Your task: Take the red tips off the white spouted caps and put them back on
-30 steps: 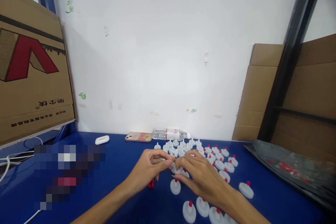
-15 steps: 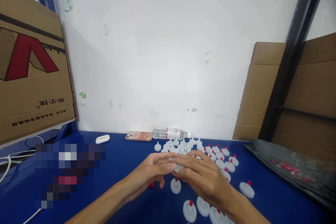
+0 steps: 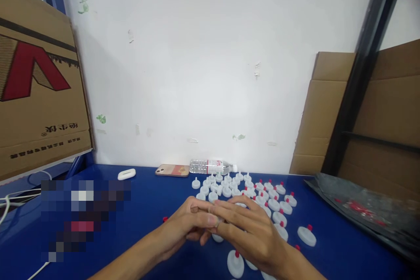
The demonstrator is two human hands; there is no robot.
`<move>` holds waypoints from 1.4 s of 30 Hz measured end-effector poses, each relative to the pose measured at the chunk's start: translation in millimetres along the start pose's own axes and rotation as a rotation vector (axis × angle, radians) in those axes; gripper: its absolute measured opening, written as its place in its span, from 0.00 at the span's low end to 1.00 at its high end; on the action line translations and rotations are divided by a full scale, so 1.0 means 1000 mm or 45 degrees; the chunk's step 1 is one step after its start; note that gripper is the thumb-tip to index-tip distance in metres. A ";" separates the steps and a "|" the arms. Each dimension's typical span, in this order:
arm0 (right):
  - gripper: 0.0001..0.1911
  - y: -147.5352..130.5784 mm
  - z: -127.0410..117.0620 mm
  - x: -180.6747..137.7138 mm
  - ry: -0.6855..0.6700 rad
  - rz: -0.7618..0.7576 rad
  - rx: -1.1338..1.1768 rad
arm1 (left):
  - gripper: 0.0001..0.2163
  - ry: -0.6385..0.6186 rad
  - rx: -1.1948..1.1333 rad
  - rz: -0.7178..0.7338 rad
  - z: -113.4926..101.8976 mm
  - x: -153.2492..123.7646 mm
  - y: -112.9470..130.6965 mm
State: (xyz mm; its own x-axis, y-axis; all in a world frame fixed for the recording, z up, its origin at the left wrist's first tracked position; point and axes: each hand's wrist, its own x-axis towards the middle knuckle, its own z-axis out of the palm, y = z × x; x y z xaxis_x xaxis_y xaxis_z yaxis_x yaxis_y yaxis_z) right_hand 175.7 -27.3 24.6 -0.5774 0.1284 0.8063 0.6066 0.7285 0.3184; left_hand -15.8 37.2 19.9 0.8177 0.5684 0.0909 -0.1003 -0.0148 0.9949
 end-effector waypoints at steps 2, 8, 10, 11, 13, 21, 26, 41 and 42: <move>0.12 -0.001 0.001 0.000 0.016 0.024 -0.002 | 0.13 0.005 0.022 -0.003 0.000 0.000 0.000; 0.15 0.009 0.003 -0.007 -0.033 0.103 -0.044 | 0.23 0.020 0.256 0.013 -0.004 0.001 0.008; 0.12 0.019 0.003 -0.013 -0.021 0.271 -0.105 | 0.25 0.157 0.579 0.129 -0.014 0.002 0.009; 0.12 0.025 0.003 -0.016 -0.027 0.387 -0.142 | 0.22 0.270 0.836 0.236 -0.022 0.002 0.009; 0.13 0.038 0.002 -0.022 -0.084 0.634 -0.197 | 0.16 0.449 1.421 0.390 -0.040 0.003 0.007; 0.24 0.075 0.006 -0.056 -0.478 0.951 -0.141 | 0.13 0.498 1.951 0.361 -0.081 0.009 -0.004; 0.27 0.080 0.013 -0.074 -0.629 0.974 -0.169 | 0.14 0.464 1.952 0.322 -0.078 0.009 -0.007; 0.30 0.085 0.007 -0.067 -0.691 1.032 -0.235 | 0.14 0.416 1.964 0.263 -0.078 0.010 -0.008; 0.29 0.087 0.008 -0.069 -0.696 1.045 -0.254 | 0.14 0.415 1.967 0.261 -0.078 0.010 -0.008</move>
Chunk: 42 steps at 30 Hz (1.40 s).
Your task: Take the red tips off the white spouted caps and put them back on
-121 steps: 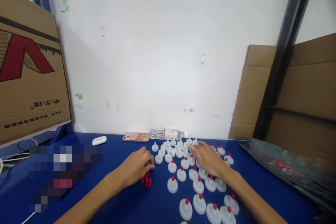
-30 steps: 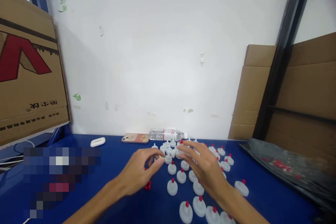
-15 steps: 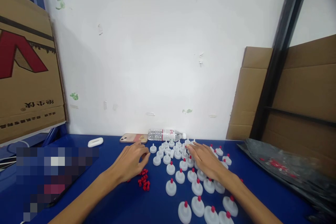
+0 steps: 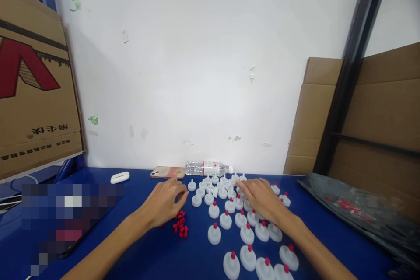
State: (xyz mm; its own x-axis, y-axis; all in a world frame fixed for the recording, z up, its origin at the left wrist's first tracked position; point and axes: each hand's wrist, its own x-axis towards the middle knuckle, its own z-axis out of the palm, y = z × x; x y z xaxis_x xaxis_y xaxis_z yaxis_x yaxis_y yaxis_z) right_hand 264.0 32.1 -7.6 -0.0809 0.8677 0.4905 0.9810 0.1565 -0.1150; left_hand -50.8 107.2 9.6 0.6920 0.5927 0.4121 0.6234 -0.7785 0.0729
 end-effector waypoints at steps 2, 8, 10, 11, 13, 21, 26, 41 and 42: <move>0.28 0.004 0.005 0.000 0.000 0.033 -0.026 | 0.14 -0.001 0.009 -0.008 0.000 0.000 -0.001; 0.26 0.007 0.008 0.003 -0.009 0.067 -0.081 | 0.14 0.009 0.027 -0.060 0.002 -0.001 -0.006; 0.25 0.005 0.006 0.003 -0.010 0.076 -0.100 | 0.14 0.011 0.032 -0.056 0.003 0.000 -0.007; 0.25 0.005 0.006 0.002 -0.010 0.081 -0.110 | 0.14 0.012 0.036 -0.054 0.003 0.001 -0.007; 0.24 0.004 0.005 0.002 -0.012 0.090 -0.127 | 0.14 0.012 0.040 -0.049 0.004 0.001 -0.007; 0.25 0.000 0.001 0.002 -0.068 0.106 -0.151 | 0.14 0.008 0.028 -0.036 0.005 0.000 -0.008; 0.29 -0.003 0.001 0.000 -0.152 0.080 -0.127 | 0.14 -0.001 0.009 -0.036 0.005 0.000 -0.007; 0.28 -0.010 -0.012 0.000 -0.115 0.016 0.090 | 0.11 -0.075 -0.057 -0.029 0.004 0.001 -0.012; 0.27 -0.012 -0.014 0.000 -0.104 -0.007 0.114 | 0.10 -0.099 -0.090 -0.041 0.002 0.001 -0.013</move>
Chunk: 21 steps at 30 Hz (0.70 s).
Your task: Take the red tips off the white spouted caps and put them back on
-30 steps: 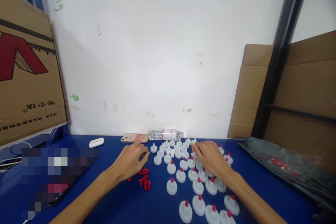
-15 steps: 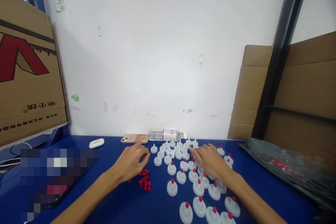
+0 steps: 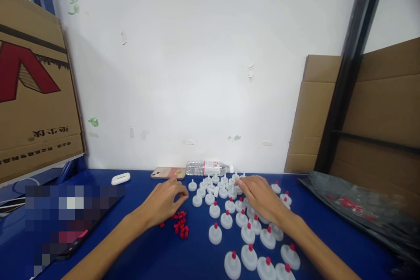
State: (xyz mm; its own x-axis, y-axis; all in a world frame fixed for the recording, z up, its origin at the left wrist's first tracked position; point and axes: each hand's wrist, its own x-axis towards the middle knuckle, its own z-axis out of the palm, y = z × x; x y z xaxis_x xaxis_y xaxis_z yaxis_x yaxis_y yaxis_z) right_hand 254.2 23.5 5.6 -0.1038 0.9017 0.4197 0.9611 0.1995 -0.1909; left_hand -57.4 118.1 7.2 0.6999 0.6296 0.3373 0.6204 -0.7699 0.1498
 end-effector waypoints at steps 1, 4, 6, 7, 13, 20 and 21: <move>0.26 -0.002 -0.001 0.000 0.007 -0.026 0.031 | 0.09 -0.030 -0.042 -0.023 -0.003 0.000 0.000; 0.25 -0.006 -0.002 -0.001 -0.010 -0.104 0.140 | 0.09 -0.154 -0.192 -0.098 -0.011 -0.001 0.000; 0.25 -0.007 -0.001 -0.002 -0.061 -0.126 0.180 | 0.09 -0.226 -0.263 -0.110 -0.014 -0.002 0.002; 0.26 -0.006 0.000 -0.003 -0.098 -0.123 0.182 | 0.09 -0.248 -0.289 -0.106 -0.015 -0.003 0.002; 0.27 0.002 0.008 -0.006 -0.265 -0.120 0.188 | 0.08 -0.278 -0.304 -0.050 -0.009 -0.005 0.000; 0.25 -0.004 -0.004 -0.003 -0.078 -0.159 0.162 | 0.07 -0.241 -0.256 -0.048 -0.002 -0.005 -0.004; 0.24 -0.006 -0.006 -0.003 -0.014 -0.173 0.157 | 0.07 -0.221 -0.249 -0.053 -0.002 -0.005 -0.004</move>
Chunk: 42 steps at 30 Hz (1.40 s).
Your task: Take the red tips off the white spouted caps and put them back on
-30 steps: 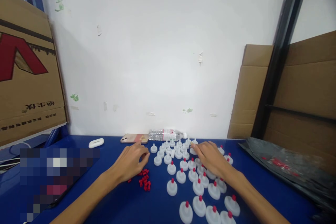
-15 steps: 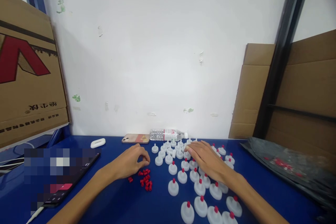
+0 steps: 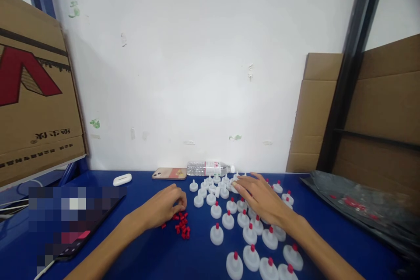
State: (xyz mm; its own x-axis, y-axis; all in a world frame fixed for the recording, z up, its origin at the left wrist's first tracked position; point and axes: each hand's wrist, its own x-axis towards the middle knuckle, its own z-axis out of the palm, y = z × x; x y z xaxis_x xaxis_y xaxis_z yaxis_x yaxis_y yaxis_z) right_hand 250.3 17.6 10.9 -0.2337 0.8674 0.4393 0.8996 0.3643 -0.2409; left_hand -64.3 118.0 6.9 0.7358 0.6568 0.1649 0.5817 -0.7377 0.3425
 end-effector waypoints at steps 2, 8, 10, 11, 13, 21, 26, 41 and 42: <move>0.20 -0.004 -0.001 0.001 0.116 -0.039 -0.014 | 0.07 0.043 0.013 -0.007 -0.001 0.000 0.000; 0.10 -0.008 0.004 0.002 0.242 -0.161 -0.035 | 0.10 0.212 -0.086 0.064 -0.002 0.003 0.017; 0.09 -0.010 0.004 0.001 0.230 -0.187 -0.050 | 0.11 0.290 -0.142 0.147 0.000 0.004 0.025; 0.09 -0.012 0.002 0.001 0.223 -0.203 -0.059 | 0.11 0.316 -0.170 0.186 0.002 0.004 0.030; 0.10 -0.017 -0.001 0.000 0.213 -0.245 -0.085 | 0.12 0.354 -0.233 0.224 0.006 0.004 0.039; 0.07 -0.047 0.004 -0.004 0.226 -0.564 -0.197 | 0.11 0.461 -0.535 0.074 0.009 0.000 0.066; 0.06 -0.056 0.016 -0.006 0.214 -0.662 -0.202 | 0.09 0.432 -0.698 0.102 0.016 -0.002 0.073; 0.11 -0.073 0.007 -0.009 0.522 -0.865 -0.300 | 0.26 0.045 -1.578 -0.047 0.013 -0.004 0.072; 0.12 -0.075 0.005 -0.010 0.545 -0.886 -0.307 | 0.29 -0.063 -1.687 -0.072 0.012 -0.006 0.075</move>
State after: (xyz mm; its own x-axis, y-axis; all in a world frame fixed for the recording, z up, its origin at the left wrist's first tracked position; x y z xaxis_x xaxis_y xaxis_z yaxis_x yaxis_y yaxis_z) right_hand 183.0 -16.9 20.8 -0.6465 0.2518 0.7202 0.6681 0.6427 0.3750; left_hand -21.2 57.0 20.7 0.7500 0.6543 0.0967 -0.1431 0.0178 0.9895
